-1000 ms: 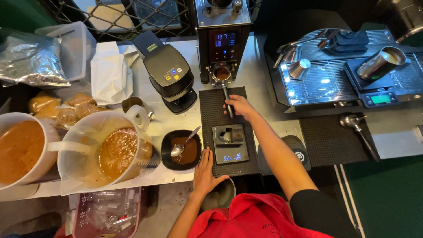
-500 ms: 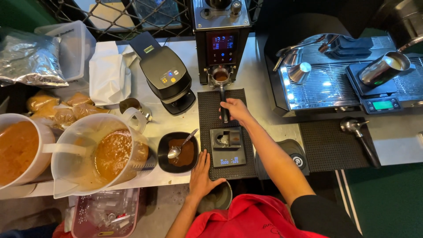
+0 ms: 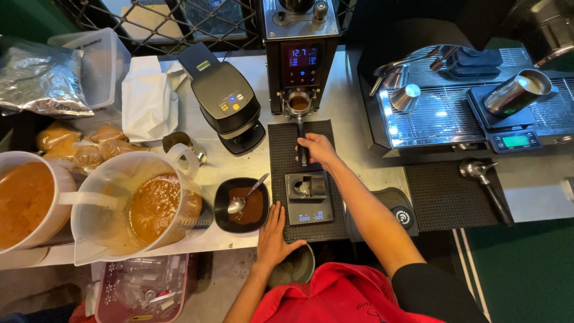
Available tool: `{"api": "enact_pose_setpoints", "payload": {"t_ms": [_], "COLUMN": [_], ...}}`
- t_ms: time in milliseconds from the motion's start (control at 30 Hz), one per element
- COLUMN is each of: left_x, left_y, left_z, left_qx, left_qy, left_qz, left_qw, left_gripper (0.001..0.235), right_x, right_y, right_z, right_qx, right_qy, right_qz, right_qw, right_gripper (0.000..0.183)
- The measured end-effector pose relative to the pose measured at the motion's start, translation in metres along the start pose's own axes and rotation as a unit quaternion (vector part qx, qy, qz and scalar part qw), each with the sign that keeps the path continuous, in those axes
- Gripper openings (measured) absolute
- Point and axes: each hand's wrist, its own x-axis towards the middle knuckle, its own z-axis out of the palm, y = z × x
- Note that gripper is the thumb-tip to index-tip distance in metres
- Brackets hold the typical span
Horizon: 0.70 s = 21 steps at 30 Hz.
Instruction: The person steams milk in a metal pitcher using an espresso machine, then grinds coffee beans into a portafilter. They add a spoonful of brown powder to the grounds, tamp the mixture, and lock the portafilter into the espresso machine group head.
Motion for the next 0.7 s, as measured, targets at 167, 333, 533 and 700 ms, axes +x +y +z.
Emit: {"api": "enact_pose_setpoints", "payload": {"t_ms": [167, 333, 533, 700], "left_x": [-0.001, -0.001, 0.0, -0.001], "left_y": [0.0, 0.001, 0.002, 0.003], "left_z": [0.0, 0.0, -0.001, -0.002], "left_qx": [0.006, 0.005, 0.012, 0.011], "left_qy": [0.002, -0.006, -0.011, -0.011], "left_qz": [0.002, -0.005, -0.006, -0.011], "left_qw": [1.0, 1.0, 1.0, 1.0], "left_gripper": [0.126, 0.127, 0.126, 0.126], "right_x": [-0.006, -0.021, -0.015, 0.002], "right_y": [-0.005, -0.016, -0.006, 0.008], "right_z": [0.003, 0.005, 0.0, -0.004], "right_qx": [-0.011, -0.017, -0.003, -0.01], "right_qy": [0.01, 0.015, 0.021, 0.022], "right_qz": [-0.006, -0.007, 0.005, -0.005], "right_qw": [1.0, 1.0, 1.0, 1.0], "right_gripper": [0.059, 0.031, 0.044, 0.062]}}
